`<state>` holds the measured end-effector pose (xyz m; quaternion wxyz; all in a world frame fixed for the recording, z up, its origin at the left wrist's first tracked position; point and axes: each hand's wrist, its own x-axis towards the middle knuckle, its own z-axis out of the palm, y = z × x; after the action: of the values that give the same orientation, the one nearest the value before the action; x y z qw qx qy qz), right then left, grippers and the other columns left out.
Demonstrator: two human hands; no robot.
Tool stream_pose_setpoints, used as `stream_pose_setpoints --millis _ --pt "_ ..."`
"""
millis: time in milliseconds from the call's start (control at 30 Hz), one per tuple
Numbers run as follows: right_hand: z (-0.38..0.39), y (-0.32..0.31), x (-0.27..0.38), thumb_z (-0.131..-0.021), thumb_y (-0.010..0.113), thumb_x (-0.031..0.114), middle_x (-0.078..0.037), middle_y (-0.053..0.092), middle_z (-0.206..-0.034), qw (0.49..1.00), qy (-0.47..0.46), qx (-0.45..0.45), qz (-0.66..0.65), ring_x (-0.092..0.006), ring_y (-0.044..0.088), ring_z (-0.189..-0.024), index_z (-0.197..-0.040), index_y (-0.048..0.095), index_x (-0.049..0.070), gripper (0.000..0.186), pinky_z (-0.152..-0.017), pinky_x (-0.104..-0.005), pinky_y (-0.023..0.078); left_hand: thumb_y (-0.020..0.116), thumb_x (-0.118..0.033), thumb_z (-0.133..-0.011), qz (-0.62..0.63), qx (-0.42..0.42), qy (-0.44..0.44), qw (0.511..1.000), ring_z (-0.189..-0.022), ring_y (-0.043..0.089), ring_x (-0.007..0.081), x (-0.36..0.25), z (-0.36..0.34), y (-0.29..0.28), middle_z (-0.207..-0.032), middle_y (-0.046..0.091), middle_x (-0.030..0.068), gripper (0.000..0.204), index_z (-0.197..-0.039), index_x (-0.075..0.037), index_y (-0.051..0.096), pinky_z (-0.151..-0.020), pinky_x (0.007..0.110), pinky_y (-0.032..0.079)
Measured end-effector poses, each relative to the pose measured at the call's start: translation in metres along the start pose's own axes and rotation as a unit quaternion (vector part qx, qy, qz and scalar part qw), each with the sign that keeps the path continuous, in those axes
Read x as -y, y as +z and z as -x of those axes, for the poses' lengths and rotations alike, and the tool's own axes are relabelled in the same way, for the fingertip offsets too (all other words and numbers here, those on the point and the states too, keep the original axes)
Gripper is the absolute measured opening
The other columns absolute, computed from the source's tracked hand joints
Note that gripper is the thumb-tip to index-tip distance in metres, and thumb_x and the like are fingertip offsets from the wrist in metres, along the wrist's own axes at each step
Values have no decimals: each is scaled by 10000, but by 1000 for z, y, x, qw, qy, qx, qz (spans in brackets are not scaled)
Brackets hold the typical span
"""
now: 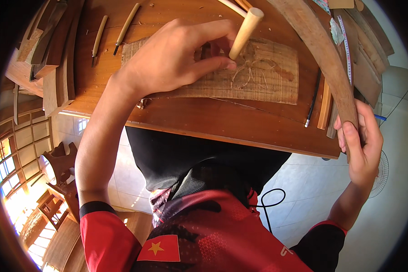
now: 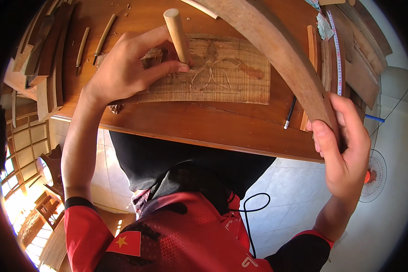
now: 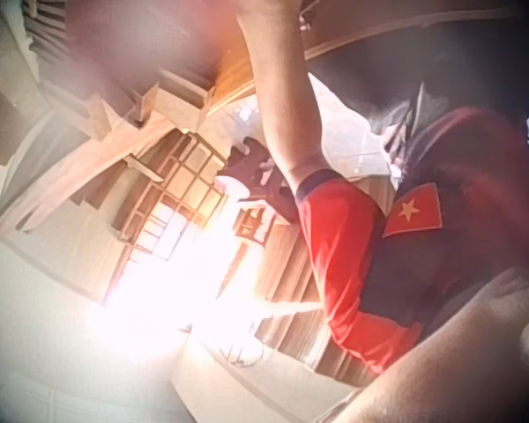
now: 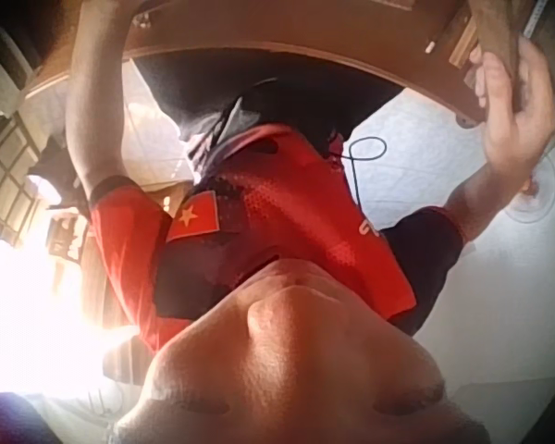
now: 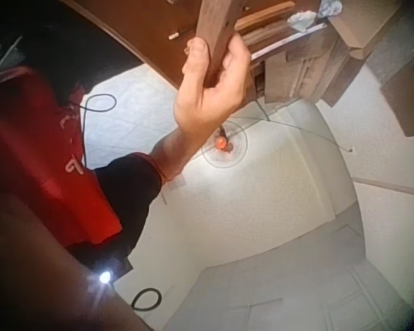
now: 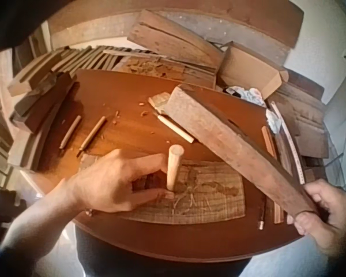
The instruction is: The person carves a rectangular wooden block using a chisel and a wooden mallet. They repeatedly strike the chisel to remove wood shavings, occasionally repositioning the block and clearing debris from the surface. The carving continues throughout the clip, with the person adjusting their grip and the block's orientation as needed.
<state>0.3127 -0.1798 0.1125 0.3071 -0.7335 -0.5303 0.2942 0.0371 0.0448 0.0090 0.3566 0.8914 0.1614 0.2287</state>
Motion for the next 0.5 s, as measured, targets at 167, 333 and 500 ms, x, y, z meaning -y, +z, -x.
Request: stream_pose_setpoints --millis 167,333,500 --pt "-2 2 2 -993 602 60 -59 643 -910 1000 0 2 -1 -54 501 -684 -1320 557 -72 356 -608 -215 409 820 -97 -855 -9 -10 7 1000 -790 713 255 0 0 0 -841 714 96 227 -1019 -34 676 -748 368 546" --pt "-1 2 5 -1006 582 61 -64 642 -915 1000 -17 9 7 -50 487 -669 -1322 554 -74 345 -594 -212 398 814 -108 -859 -10 -7 30 999 -783 720 257 1 -4 -1 -816 718 89 227 -1021 -40 669 -768 371 551" --pt "-6 12 -8 -1046 539 82 -79 635 -918 999 -15 10 -50 -52 483 -629 -1334 536 -78 330 -552 -204 386 765 -102 -899 -9 59 13 998 -854 727 235 -4 -18 -11 -865 727 73 179 -1033 -37 666 -840 375 553"
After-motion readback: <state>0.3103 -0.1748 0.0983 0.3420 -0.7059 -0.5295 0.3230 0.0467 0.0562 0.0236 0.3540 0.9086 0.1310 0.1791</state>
